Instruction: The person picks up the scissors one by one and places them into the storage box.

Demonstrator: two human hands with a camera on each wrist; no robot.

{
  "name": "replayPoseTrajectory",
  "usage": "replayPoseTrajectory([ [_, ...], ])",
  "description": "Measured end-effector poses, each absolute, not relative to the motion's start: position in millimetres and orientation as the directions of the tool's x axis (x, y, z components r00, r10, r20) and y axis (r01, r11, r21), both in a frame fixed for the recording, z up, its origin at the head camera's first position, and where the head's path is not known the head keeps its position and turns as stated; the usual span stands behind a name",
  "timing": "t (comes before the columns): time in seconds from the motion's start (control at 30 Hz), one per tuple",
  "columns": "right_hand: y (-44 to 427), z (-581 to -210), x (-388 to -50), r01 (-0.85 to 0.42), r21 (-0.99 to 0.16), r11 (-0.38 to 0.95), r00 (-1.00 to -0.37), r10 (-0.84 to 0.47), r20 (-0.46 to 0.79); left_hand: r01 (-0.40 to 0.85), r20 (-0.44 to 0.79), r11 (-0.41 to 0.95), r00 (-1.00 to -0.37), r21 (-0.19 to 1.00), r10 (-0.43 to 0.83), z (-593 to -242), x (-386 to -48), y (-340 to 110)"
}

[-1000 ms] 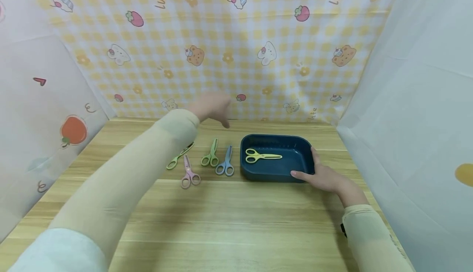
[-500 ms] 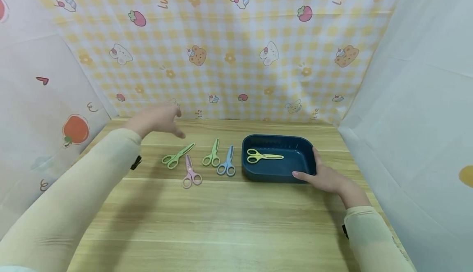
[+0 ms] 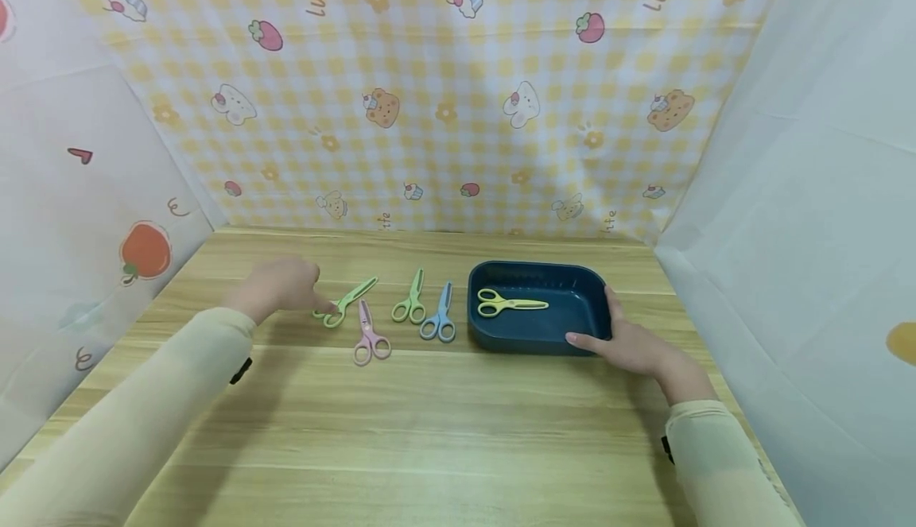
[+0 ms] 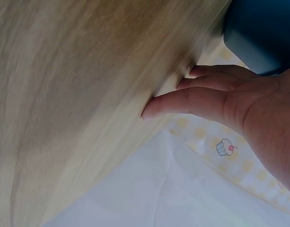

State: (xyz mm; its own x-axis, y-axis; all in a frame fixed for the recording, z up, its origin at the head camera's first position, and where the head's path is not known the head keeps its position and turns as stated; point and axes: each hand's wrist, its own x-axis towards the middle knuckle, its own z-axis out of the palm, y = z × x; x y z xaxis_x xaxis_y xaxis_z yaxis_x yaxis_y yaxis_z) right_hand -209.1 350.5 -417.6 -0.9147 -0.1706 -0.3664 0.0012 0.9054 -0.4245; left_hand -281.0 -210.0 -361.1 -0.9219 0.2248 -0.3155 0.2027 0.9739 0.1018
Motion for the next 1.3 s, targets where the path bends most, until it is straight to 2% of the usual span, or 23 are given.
replayPoseTrajectory([
  [0.33, 350, -419, -210, 0.000, -0.424, 0.906, -0.916, -0.170, -0.364, 0.172, -0.349, 0.976, -0.914, 0.132, 0.208, -392, -273, -209],
  [0.83, 350, -417, -210, -0.007, -0.426, 0.905, -0.922, -0.171, -0.347, 0.113, -0.337, 0.982, -0.928, 0.154, 0.160, -401, -266, -214],
  [1.3, 346, -418, -207, -0.009, -0.428, 0.904, -0.925, -0.170, -0.339, 0.137, -0.310, 0.984, -0.936, 0.114, 0.167, -407, -267, -210],
])
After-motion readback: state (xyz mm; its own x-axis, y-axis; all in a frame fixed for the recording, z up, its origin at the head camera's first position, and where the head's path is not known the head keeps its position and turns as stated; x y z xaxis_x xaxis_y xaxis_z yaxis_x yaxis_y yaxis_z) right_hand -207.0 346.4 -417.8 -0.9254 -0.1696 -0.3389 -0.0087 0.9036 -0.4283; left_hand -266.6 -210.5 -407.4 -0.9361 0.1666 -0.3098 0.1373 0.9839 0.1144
